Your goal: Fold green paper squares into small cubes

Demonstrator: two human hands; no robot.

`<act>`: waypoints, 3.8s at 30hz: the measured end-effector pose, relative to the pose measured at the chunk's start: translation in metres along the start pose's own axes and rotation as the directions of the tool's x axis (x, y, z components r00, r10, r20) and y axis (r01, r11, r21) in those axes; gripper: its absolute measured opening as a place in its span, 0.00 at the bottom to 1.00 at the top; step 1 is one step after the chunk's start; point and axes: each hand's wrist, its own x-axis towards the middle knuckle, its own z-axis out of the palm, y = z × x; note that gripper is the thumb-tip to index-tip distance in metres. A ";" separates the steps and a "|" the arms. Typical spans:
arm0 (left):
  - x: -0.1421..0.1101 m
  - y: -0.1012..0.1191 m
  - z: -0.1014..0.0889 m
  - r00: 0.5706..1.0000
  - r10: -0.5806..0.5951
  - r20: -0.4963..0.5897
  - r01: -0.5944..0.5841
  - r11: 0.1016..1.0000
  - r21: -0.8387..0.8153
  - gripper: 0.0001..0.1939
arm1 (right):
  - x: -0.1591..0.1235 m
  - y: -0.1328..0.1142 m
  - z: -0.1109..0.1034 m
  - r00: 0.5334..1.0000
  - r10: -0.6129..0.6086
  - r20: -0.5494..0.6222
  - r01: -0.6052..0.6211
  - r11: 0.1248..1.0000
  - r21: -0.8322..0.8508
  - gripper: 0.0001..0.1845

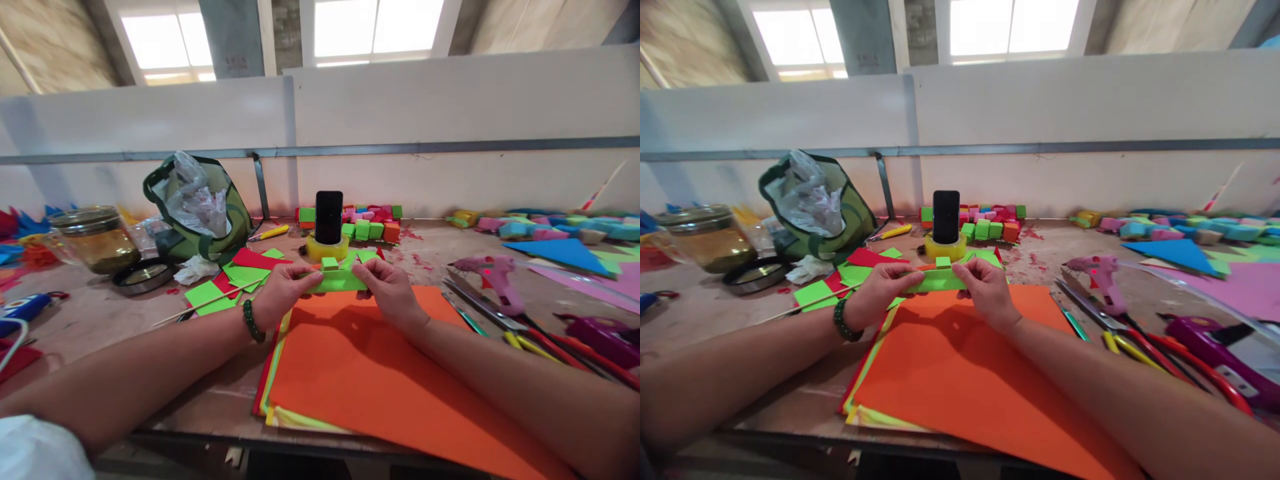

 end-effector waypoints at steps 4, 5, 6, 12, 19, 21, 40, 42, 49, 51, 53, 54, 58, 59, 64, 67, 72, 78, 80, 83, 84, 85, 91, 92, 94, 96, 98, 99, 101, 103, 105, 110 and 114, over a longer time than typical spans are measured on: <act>0.006 0.002 -0.006 0.994 -0.046 -0.095 0.032 0.989 -0.144 0.17 | -0.005 -0.003 0.001 0.994 -0.022 0.106 0.030 0.997 -0.075 0.21; 0.007 0.002 -0.007 0.994 -0.047 -0.097 0.029 0.983 -0.182 0.17 | -0.007 -0.003 0.001 0.987 -0.018 0.161 0.035 0.994 -0.099 0.20; 0.008 0.002 -0.008 0.995 -0.044 -0.091 0.023 0.975 -0.223 0.16 | -0.010 -0.003 0.001 0.975 -0.010 0.223 0.038 0.992 -0.121 0.19; 0.005 0.003 -0.002 0.996 -0.089 -0.011 0.073 0.877 -0.475 0.13 | -0.020 -0.007 0.005 0.906 0.060 0.418 0.026 0.980 -0.197 0.18; -0.004 0.001 0.008 0.972 -0.195 0.129 0.233 0.872 -0.431 0.12 | -0.023 -0.009 0.006 0.927 -0.005 0.376 0.102 0.966 -0.236 0.16; -0.005 -0.001 0.008 0.976 -0.188 0.113 0.219 0.883 -0.414 0.12 | -0.024 -0.007 0.005 0.920 -0.010 0.392 0.119 0.959 -0.255 0.15; -0.003 0.009 -0.002 0.993 0.119 -0.011 -0.117 0.951 -0.287 0.10 | -0.023 0.000 0.000 0.879 -0.110 0.463 0.306 0.875 -0.374 0.13; -0.004 0.008 -0.001 0.994 0.109 -0.024 -0.111 0.955 -0.276 0.11 | -0.023 -0.001 -0.001 0.867 -0.120 0.484 0.333 0.861 -0.384 0.12; 0.003 0.009 -0.007 0.999 -0.022 -0.048 0.006 0.953 -0.303 0.16 | -0.022 -0.008 -0.005 0.881 -0.151 0.448 0.324 0.883 -0.340 0.12; 0.004 0.009 -0.007 0.998 -0.031 -0.056 0.013 0.953 -0.302 0.17 | -0.021 -0.009 -0.006 0.885 -0.135 0.445 0.298 0.900 -0.319 0.13; 0.004 0.009 -0.007 0.997 -0.034 -0.063 0.013 0.950 -0.313 0.17 | -0.021 -0.008 -0.006 0.890 -0.122 0.440 0.275 0.912 -0.304 0.13; 0.003 0.010 -0.007 0.997 -0.036 -0.066 0.013 0.947 -0.321 0.17 | -0.021 -0.008 -0.005 0.892 -0.118 0.437 0.266 0.918 -0.294 0.13; 0.007 0.014 -0.014 0.994 -0.039 -0.103 -0.004 0.924 -0.383 0.14 | -0.023 -0.008 -0.005 0.896 -0.117 0.429 0.247 0.933 -0.261 0.13; 0.010 0.015 -0.017 0.990 -0.038 -0.133 -0.020 0.912 -0.409 0.13 | -0.023 -0.008 -0.005 0.896 -0.119 0.428 0.248 0.934 -0.258 0.14; 0.018 0.014 -0.025 0.988 -0.049 -0.144 -0.029 0.868 -0.496 0.14 | -0.020 -0.009 -0.005 0.944 -0.097 0.316 0.152 0.976 -0.155 0.16; 0.010 0.005 -0.011 0.976 -0.063 0.210 0.158 0.865 -0.475 0.22 | -0.017 -0.007 -0.002 0.964 -0.080 0.252 0.109 0.988 -0.105 0.17; -0.009 -0.009 0.011 0.948 -0.108 0.301 0.230 0.885 -0.406 0.15 | -0.023 -0.003 0.004 0.947 -0.124 0.297 0.195 0.955 -0.223 0.17; -0.011 -0.015 0.013 0.937 -0.156 0.313 0.263 0.904 -0.336 0.19 | -0.025 -0.005 0.003 0.916 -0.184 0.357 0.323 0.866 -0.382 0.18; -0.011 -0.016 0.012 0.925 -0.148 0.349 0.261 0.917 -0.301 0.20 | -0.022 -0.009 0.000 0.926 -0.185 0.329 0.287 0.912 -0.292 0.17; -0.013 -0.017 0.012 0.870 -0.185 0.456 0.316 0.921 -0.228 0.21 | -0.018 -0.013 -0.003 0.946 -0.129 0.297 0.176 0.974 -0.140 0.15; -0.013 -0.017 0.012 0.849 -0.206 0.487 0.338 0.919 -0.202 0.22 | -0.017 -0.014 -0.004 0.948 -0.111 0.297 0.152 0.981 -0.119 0.15; -0.014 -0.015 0.012 0.832 -0.223 0.508 0.356 0.917 -0.180 0.22 | -0.017 -0.015 -0.005 0.950 -0.098 0.297 0.136 0.985 -0.110 0.15; -0.017 -0.009 0.010 0.803 -0.275 0.529 0.391 0.913 -0.118 0.22 | -0.016 -0.019 -0.007 0.958 -0.070 0.279 0.095 0.993 -0.077 0.14; -0.017 -0.009 0.009 0.800 -0.279 0.531 0.389 0.915 -0.106 0.22 | -0.016 -0.020 -0.007 0.958 -0.068 0.278 0.093 0.993 -0.076 0.14; -0.016 -0.010 0.008 0.797 -0.281 0.535 0.378 0.923 -0.078 0.22 | -0.017 -0.021 -0.007 0.959 -0.069 0.273 0.093 0.993 -0.078 0.15; -0.015 -0.011 0.007 0.800 -0.283 0.529 0.365 0.929 -0.055 0.21 | -0.018 -0.023 -0.007 0.958 -0.071 0.278 0.097 0.992 -0.081 0.15; -0.014 -0.011 0.006 0.802 -0.296 0.519 0.371 0.928 -0.044 0.22 | -0.019 -0.024 -0.008 0.951 -0.083 0.298 0.110 0.991 -0.074 0.15; -0.014 -0.010 0.005 0.799 -0.306 0.517 0.381 0.924 -0.042 0.22 | -0.019 -0.024 -0.008 0.947 -0.093 0.308 0.120 0.990 -0.070 0.14; -0.014 -0.009 0.005 0.791 -0.323 0.519 0.402 0.915 -0.044 0.23 | -0.019 -0.024 -0.009 0.941 -0.111 0.320 0.140 0.988 -0.068 0.13; -0.015 -0.008 0.005 0.783 -0.329 0.528 0.415 0.909 -0.048 0.23 | -0.019 -0.024 -0.010 0.940 -0.115 0.322 0.147 0.986 -0.078 0.11; -0.015 -0.007 0.005 0.783 -0.325 0.530 0.413 0.909 -0.052 0.22 | -0.018 -0.023 -0.010 0.942 -0.095 0.321 0.128 0.988 -0.083 0.10; -0.016 -0.004 0.004 0.793 -0.281 0.540 0.310 0.950 0.040 0.21 | -0.014 -0.021 -0.009 0.921 0.021 0.389 0.010 0.997 -0.079 0.09; -0.017 -0.002 0.003 0.759 -0.298 0.579 0.288 0.951 0.113 0.22 | -0.011 -0.023 -0.010 0.949 0.032 0.315 -0.035 0.999 0.003 0.13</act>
